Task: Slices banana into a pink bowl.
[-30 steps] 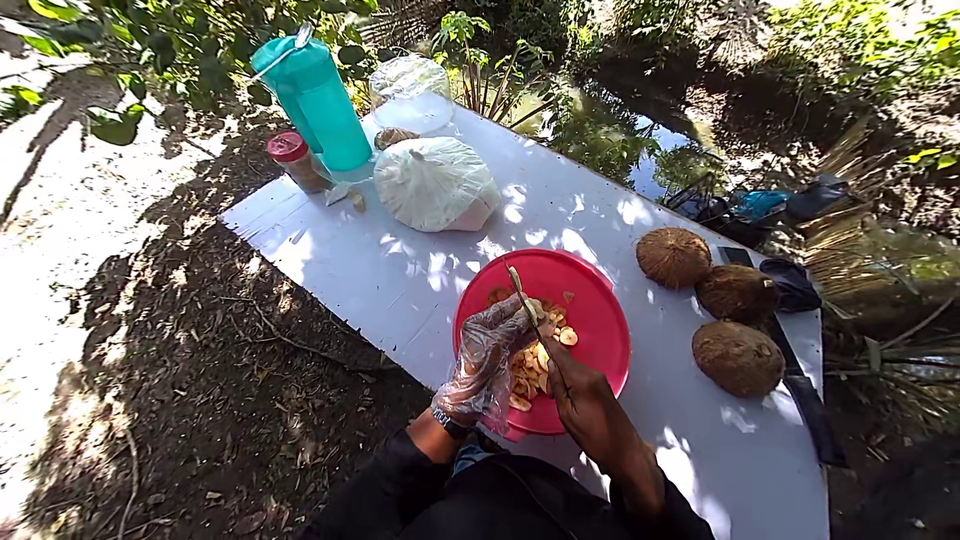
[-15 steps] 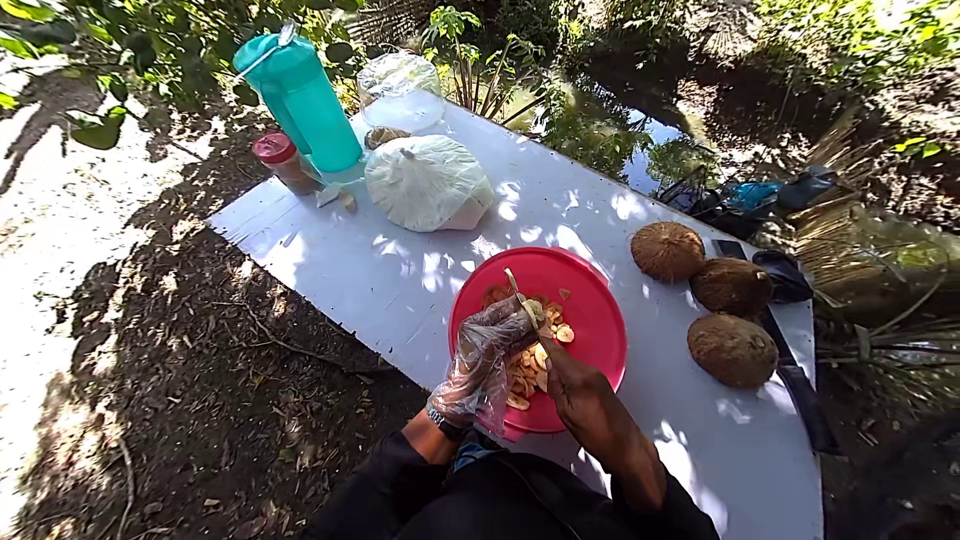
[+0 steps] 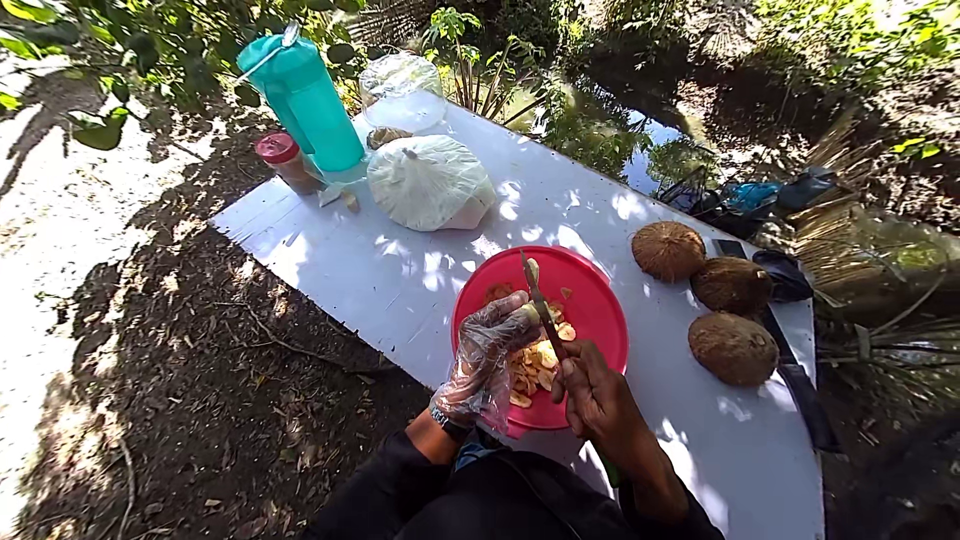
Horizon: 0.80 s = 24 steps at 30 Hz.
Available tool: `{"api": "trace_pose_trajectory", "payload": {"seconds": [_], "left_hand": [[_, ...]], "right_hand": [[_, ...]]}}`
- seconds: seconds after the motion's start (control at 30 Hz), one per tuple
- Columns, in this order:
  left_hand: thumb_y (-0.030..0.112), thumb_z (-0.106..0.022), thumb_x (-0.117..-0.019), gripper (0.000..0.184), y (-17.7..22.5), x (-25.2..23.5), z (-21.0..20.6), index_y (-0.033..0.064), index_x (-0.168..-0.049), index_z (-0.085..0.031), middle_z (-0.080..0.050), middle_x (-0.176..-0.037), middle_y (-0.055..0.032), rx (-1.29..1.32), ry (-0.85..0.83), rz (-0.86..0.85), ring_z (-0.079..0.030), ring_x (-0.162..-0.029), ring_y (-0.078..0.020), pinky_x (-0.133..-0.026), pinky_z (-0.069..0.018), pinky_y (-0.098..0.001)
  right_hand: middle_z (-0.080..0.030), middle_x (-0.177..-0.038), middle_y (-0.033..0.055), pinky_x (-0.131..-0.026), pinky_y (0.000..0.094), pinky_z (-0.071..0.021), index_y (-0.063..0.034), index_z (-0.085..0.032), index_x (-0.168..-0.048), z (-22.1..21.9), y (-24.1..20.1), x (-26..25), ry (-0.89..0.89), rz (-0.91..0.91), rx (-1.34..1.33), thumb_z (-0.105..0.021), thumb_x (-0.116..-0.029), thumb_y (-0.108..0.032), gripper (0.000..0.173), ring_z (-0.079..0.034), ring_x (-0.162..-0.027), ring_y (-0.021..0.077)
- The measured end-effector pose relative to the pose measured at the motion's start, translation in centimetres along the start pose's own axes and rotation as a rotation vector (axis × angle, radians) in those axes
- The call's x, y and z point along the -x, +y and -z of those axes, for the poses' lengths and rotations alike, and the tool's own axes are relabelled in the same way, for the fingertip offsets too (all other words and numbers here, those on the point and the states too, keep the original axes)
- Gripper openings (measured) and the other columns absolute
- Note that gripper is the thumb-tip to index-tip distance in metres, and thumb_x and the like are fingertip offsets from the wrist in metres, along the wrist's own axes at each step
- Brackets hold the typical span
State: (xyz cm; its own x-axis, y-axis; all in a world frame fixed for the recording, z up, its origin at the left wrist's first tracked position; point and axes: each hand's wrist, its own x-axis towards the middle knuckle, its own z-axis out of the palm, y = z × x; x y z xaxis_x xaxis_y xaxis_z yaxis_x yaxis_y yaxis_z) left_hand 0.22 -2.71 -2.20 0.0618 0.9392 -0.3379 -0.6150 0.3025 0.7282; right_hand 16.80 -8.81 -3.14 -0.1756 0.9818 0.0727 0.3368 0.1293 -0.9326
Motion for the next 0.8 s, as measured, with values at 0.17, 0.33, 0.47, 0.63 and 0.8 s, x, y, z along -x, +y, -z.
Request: {"api": "trace_pose_trajectory", "payload": {"seconds": [0.17, 0.33, 0.47, 0.63, 0.8], "left_hand": [[-0.006, -0.051, -0.1002, 0.029, -1.0, -0.9, 1.6, -0.01, -0.129, -0.057, -0.07, -0.11, -0.0211, 0.052, -0.143, 0.004, -0.072, -0.097, -0.0288, -0.088, -0.0609, -0.042], [-0.004, -0.049, -0.1023, 0.03, -0.6, -0.8, 1.0, -0.009, -0.131, -0.055, -0.069, -0.109, -0.0207, 0.101, -0.117, 0.053, -0.071, -0.096, -0.0277, -0.088, -0.0604, -0.0416], [-0.003, -0.045, -0.1034, 0.031, -0.5, -0.8, 1.3, -0.0086, -0.132, -0.054, -0.069, -0.111, -0.0197, 0.116, -0.154, 0.074, -0.072, -0.098, -0.0271, -0.09, -0.06, -0.041], [-0.003, -0.042, -0.1041, 0.032, -0.8, -0.9, 1.5, -0.0085, -0.134, -0.052, -0.069, -0.113, -0.0203, 0.143, -0.175, 0.094, -0.071, -0.101, -0.0285, -0.092, -0.0594, -0.042], [0.0, -0.041, -0.1058, 0.032, -0.6, -0.9, 1.8, -0.0065, -0.135, -0.051, -0.068, -0.114, -0.0191, 0.146, -0.223, 0.126, -0.071, -0.103, -0.0272, -0.092, -0.059, -0.0402]], "right_hand": [[-0.063, -0.073, -0.0049, -0.037, 0.0186, -0.0441, -0.0036, -0.054, -0.122, -0.1, -0.2, 0.2, -0.012, 0.0, -0.08, -0.038, -0.1104, -0.018, 0.024, -0.047, -0.041, 0.0014], [-0.065, -0.075, -0.0039, -0.036, 0.0188, -0.0441, -0.004, -0.053, -0.122, 0.0, -0.3, 0.1, -0.05, -0.028, -0.165, -0.036, -0.1109, -0.018, 0.024, -0.048, -0.041, 0.002], [-0.063, -0.072, -0.0042, -0.037, 0.0183, -0.0442, -0.0052, -0.052, -0.119, -0.2, -0.2, 0.1, -0.061, -0.03, -0.165, -0.035, -0.1109, -0.018, 0.023, -0.047, -0.041, 0.0017], [-0.06, -0.069, -0.0042, -0.037, 0.0191, -0.0442, -0.0055, -0.053, -0.117, -0.5, 0.0, 0.0, -0.064, -0.041, -0.13, -0.035, -0.1111, -0.018, 0.023, -0.047, -0.04, 0.0025], [-0.06, -0.069, -0.0039, -0.036, 0.019, -0.0437, -0.0063, -0.051, -0.117, -0.4, -0.3, -0.1, -0.099, -0.069, -0.212, -0.034, -0.1111, -0.018, 0.022, -0.047, -0.04, 0.0027]]}}
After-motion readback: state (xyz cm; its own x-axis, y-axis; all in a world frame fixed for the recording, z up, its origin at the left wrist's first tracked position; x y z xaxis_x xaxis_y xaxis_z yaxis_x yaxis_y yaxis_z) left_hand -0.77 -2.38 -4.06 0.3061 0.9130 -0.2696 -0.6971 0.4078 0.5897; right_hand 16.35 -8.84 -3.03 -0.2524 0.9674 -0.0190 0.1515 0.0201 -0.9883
